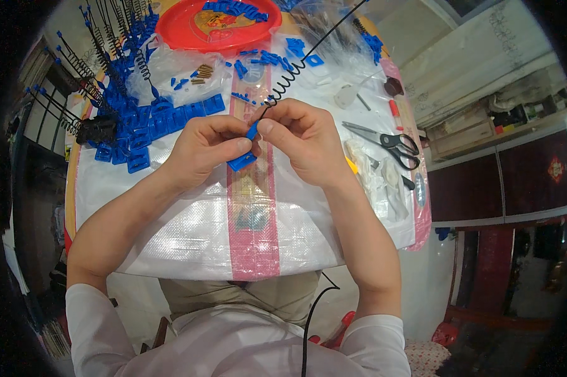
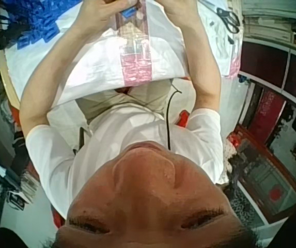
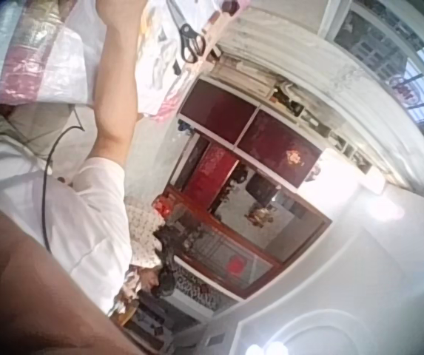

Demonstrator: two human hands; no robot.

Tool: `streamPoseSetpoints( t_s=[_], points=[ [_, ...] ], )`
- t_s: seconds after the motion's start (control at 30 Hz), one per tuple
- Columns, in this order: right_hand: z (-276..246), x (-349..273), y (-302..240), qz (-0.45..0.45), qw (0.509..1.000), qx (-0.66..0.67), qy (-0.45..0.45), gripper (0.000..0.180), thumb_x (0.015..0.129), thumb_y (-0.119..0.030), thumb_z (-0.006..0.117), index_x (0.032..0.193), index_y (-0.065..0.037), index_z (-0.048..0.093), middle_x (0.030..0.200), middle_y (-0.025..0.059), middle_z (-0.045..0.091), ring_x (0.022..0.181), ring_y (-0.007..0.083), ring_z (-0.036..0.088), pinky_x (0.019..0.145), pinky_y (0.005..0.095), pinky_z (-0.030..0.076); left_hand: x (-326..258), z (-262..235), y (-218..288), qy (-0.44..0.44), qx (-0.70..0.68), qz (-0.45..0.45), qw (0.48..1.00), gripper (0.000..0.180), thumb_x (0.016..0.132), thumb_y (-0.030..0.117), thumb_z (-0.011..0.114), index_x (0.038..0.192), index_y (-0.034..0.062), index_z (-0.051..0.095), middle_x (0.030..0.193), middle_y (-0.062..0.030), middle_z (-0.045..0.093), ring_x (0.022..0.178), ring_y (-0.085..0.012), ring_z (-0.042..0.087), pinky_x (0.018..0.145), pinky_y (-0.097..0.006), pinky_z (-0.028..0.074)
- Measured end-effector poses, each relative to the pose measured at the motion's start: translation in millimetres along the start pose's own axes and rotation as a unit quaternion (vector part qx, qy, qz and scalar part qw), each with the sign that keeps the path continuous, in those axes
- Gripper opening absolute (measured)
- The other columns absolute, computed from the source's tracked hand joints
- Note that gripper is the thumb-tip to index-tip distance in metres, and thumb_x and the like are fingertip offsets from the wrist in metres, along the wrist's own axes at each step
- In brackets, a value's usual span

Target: Assembling small blue plastic parts and metal springs onto a rod at a workbench.

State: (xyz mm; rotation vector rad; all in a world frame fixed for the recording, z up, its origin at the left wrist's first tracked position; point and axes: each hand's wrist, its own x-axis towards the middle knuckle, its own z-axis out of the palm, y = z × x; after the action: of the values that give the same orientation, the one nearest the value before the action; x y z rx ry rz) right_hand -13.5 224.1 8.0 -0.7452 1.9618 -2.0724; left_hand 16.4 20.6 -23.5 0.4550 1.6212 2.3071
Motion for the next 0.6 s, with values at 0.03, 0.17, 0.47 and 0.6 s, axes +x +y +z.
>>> streamPoseSetpoints(
  t_s=[0.03,0.17,0.47,0.6],
  points=[
    [0.5,0.2,-0.1,-0.001,1.0,0.001,0.0,0.014,0.091,-0.01,0.068,0.097,0.003,0.067,0.09,0.0045,0.069,0.081,0.0079,0.061,0.074,0.023,0.05,-0.2,0.2,0.0,0.002,0.0,0.0,1.0,0.022,0.09,0.009,0.068,0.108,-0.0027,0.067,0.096,-0.0103,0.072,0.087,-0.0136,0.067,0.081,-0.027,0.053],
    [1.0,0.1,-1.1,0.0,1.0,-0.001,-0.002,0.014,0.091,-0.009,0.067,0.098,0.003,0.067,0.091,0.0053,0.069,0.082,0.0084,0.062,0.075,0.0234,0.05,-0.3,0.2,1.1,0.001,0.009,0.0,1.0,0.021,0.09,0.009,0.067,0.107,-0.0027,0.068,0.095,-0.0098,0.072,0.086,-0.0129,0.067,0.08,-0.027,0.052],
    [-0.9,-0.8,1.1,0.0,1.0,0.02,-0.014,0.015,0.09,-0.005,0.067,0.101,0.005,0.066,0.099,0.0069,0.069,0.087,0.0101,0.063,0.079,0.0251,0.052,-0.3,0.7,2.5,0.006,-0.003,-0.004,1.0,0.019,0.089,0.009,0.069,0.104,-0.0022,0.068,0.094,-0.0086,0.071,0.085,-0.0112,0.066,0.079,-0.026,0.052],
    [2.5,-1.0,-3.8,0.009,1.0,0.021,-0.002,0.014,0.089,-0.002,0.065,0.101,0.005,0.065,0.103,0.009,0.068,0.091,0.0115,0.063,0.082,0.0271,0.052,-0.2,-0.4,2.2,0.016,0.004,-0.009,1.0,0.017,0.088,0.006,0.069,0.103,-0.002,0.069,0.094,-0.0075,0.071,0.085,-0.0104,0.066,0.079,-0.025,0.052]
  ],
)
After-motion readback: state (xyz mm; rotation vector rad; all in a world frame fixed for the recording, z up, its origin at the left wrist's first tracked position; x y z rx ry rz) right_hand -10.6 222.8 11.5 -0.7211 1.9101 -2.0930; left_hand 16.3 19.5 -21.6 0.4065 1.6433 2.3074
